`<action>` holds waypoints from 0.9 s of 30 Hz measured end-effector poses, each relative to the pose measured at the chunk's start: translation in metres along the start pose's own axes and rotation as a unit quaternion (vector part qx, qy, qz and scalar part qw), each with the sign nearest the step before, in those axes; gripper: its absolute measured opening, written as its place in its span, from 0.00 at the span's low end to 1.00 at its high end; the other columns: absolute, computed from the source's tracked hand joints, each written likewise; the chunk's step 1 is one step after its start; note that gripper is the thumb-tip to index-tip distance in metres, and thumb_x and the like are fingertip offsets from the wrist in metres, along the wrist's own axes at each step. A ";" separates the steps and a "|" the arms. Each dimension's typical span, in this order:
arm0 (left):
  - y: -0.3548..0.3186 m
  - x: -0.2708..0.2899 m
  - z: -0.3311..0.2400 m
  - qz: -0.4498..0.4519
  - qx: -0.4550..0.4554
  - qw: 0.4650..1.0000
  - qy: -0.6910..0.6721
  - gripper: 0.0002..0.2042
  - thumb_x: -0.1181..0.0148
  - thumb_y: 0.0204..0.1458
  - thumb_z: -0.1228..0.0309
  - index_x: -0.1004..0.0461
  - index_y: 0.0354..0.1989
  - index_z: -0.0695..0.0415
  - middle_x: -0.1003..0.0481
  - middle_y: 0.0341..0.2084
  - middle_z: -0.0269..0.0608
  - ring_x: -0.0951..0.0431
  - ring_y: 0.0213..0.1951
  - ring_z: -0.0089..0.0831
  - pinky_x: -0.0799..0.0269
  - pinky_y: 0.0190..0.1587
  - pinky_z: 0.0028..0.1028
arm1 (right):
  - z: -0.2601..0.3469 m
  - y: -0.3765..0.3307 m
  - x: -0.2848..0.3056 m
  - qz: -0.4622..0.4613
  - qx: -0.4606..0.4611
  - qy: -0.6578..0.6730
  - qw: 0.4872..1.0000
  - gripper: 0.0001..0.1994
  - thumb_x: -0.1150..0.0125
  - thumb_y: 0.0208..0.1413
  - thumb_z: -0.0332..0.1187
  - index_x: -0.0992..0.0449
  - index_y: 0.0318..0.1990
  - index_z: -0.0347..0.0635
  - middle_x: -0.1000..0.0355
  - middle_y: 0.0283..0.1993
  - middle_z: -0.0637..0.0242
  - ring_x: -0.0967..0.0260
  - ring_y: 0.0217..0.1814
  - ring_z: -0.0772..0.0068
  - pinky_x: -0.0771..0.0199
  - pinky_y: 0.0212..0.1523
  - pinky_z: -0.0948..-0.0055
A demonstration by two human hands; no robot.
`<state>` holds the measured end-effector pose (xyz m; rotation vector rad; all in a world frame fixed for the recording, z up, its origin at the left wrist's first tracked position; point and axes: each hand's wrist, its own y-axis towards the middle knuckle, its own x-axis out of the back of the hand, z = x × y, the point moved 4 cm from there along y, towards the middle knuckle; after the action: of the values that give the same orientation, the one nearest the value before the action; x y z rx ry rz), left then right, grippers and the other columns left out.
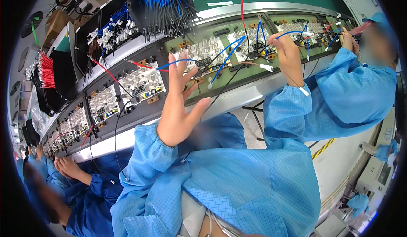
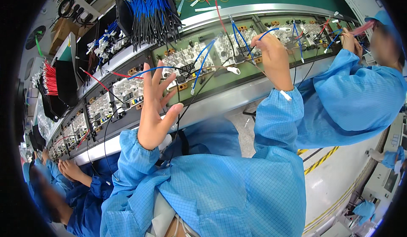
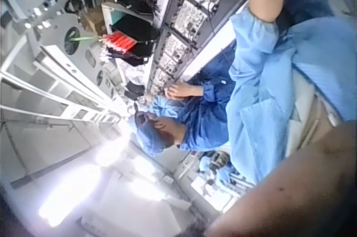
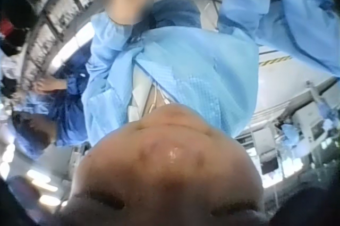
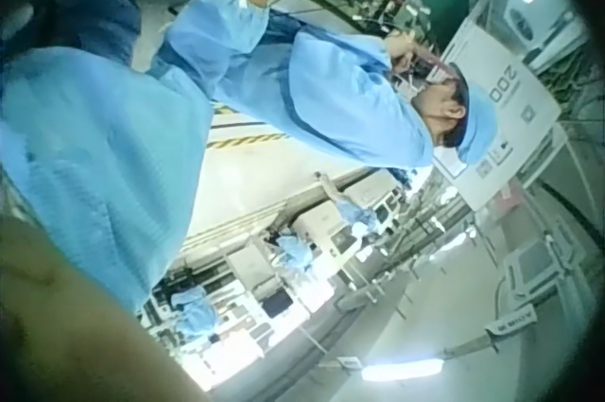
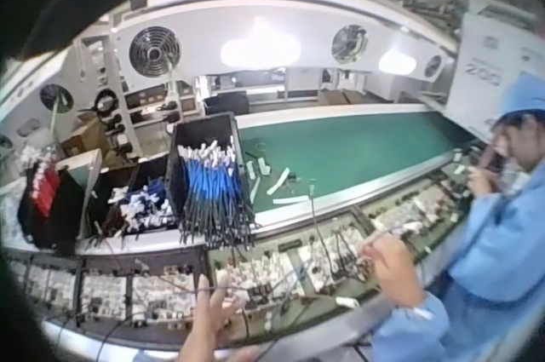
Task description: Connecting various colored wire harnesses and connectors to printed circuit boards on an assembly line.
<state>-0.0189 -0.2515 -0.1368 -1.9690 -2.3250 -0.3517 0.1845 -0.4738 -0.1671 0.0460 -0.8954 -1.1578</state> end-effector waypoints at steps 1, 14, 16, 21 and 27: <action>-0.001 -0.001 0.002 -0.006 -0.014 1.000 -0.012 0.47 0.46 0.50 0.79 0.76 0.71 0.49 0.60 0.70 0.52 0.46 0.67 0.49 0.44 0.64 0.45 | -0.001 0.000 0.000 0.004 0.013 0.003 1.000 0.07 0.54 0.62 0.26 0.29 0.35 0.34 0.30 0.33 0.62 0.31 0.38 0.70 0.32 0.43 0.73; -0.012 -0.007 0.021 0.007 -0.079 0.993 -0.087 0.43 0.49 0.51 0.80 0.69 0.72 0.54 0.62 0.71 0.51 0.50 0.69 0.48 0.48 0.65 0.44 | -0.051 0.002 0.006 0.037 -0.006 -0.070 0.997 0.10 0.53 0.62 0.31 0.27 0.38 0.33 0.28 0.36 0.60 0.31 0.39 0.66 0.32 0.44 0.71; -0.013 -0.027 0.028 -0.002 -0.137 0.990 -0.042 0.38 0.48 0.51 0.80 0.60 0.71 0.56 0.58 0.70 0.52 0.48 0.68 0.48 0.46 0.64 0.43 | -0.062 0.001 0.030 0.022 -0.050 -0.002 0.998 0.13 0.54 0.65 0.35 0.26 0.40 0.35 0.27 0.38 0.63 0.32 0.42 0.71 0.33 0.46 0.73; -0.049 -0.024 0.034 0.023 -0.388 0.899 0.200 0.17 0.49 0.50 0.83 0.26 0.50 0.61 0.31 0.54 0.54 0.28 0.54 0.49 0.28 0.51 0.37 | -0.131 -0.036 0.095 -0.014 -0.061 -0.020 0.998 0.18 0.49 0.63 0.33 0.34 0.58 0.36 0.34 0.51 0.62 0.39 0.54 0.72 0.41 0.56 0.74; -0.119 0.000 0.084 -0.042 -0.294 0.935 0.195 0.14 0.45 0.42 0.82 0.21 0.39 0.61 0.23 0.40 0.46 0.21 0.39 0.43 0.24 0.40 0.32 | -0.054 -0.068 0.184 -0.248 -0.023 -0.096 0.964 0.22 0.51 0.64 0.33 0.40 0.62 0.32 0.30 0.49 0.55 0.32 0.50 0.65 0.33 0.54 0.69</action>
<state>-0.1282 -0.2509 -0.2338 -1.7598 -2.1952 -1.4450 0.1861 -0.6734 -0.1266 0.1267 -1.0612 -1.6713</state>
